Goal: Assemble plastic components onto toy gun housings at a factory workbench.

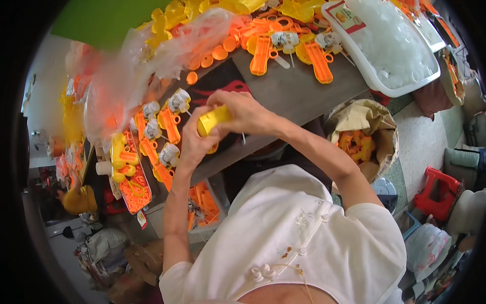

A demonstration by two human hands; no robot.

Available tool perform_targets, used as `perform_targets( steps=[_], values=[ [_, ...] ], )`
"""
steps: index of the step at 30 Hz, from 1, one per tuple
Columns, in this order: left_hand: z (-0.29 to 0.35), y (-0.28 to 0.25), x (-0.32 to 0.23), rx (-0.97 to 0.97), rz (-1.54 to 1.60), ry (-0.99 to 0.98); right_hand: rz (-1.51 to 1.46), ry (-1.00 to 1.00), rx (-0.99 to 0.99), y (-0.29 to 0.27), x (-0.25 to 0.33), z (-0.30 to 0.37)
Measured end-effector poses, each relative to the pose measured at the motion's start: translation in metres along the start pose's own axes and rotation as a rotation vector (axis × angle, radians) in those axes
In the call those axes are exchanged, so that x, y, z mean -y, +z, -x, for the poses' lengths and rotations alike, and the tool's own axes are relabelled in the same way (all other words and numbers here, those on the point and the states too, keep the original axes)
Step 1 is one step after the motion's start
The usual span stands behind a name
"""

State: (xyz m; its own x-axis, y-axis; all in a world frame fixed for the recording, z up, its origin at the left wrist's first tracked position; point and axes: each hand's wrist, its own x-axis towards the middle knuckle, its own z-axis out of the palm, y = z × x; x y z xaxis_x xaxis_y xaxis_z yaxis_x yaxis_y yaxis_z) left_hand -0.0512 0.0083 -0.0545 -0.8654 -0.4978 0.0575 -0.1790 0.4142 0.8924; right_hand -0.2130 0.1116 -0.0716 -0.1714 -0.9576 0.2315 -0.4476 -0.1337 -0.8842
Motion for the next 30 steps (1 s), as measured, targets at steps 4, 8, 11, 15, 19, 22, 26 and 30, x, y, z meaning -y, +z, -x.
perform_targets(
  steps=[4, 8, 11, 15, 19, 22, 26, 30],
  values=[
    [0.002, 0.002, 0.002, -0.08, -0.186, 0.132, -0.079, 0.104, 0.06, -0.007, -0.001, 0.0],
    [0.018, -0.011, -0.01, -0.158, 0.211, 0.0, -0.06, -0.012, -0.029, -0.024, -0.004, 0.014],
    [0.016, -0.025, -0.017, -0.063, 0.118, -0.006, -0.108, 0.052, 0.001, -0.027, 0.008, 0.015],
    [-0.003, -0.027, -0.053, -0.019, -0.665, 0.304, 0.205, -0.055, -0.123, -0.016, 0.045, 0.013],
    [-0.012, -0.043, -0.048, -0.019, -0.271, 0.194, 0.0, -0.183, -0.301, -0.018, 0.044, 0.011],
    [-0.006, -0.049, -0.022, -0.072, 0.196, 0.023, -0.435, 0.031, -0.013, -0.01, 0.005, 0.027],
    [-0.003, -0.043, -0.004, -0.17, 0.398, 0.067, -0.718, 0.122, 0.008, 0.004, 0.009, 0.035],
    [0.003, -0.04, 0.021, -0.288, 0.489, 0.153, -0.687, 0.072, -0.11, 0.006, 0.01, 0.034]
  ],
)
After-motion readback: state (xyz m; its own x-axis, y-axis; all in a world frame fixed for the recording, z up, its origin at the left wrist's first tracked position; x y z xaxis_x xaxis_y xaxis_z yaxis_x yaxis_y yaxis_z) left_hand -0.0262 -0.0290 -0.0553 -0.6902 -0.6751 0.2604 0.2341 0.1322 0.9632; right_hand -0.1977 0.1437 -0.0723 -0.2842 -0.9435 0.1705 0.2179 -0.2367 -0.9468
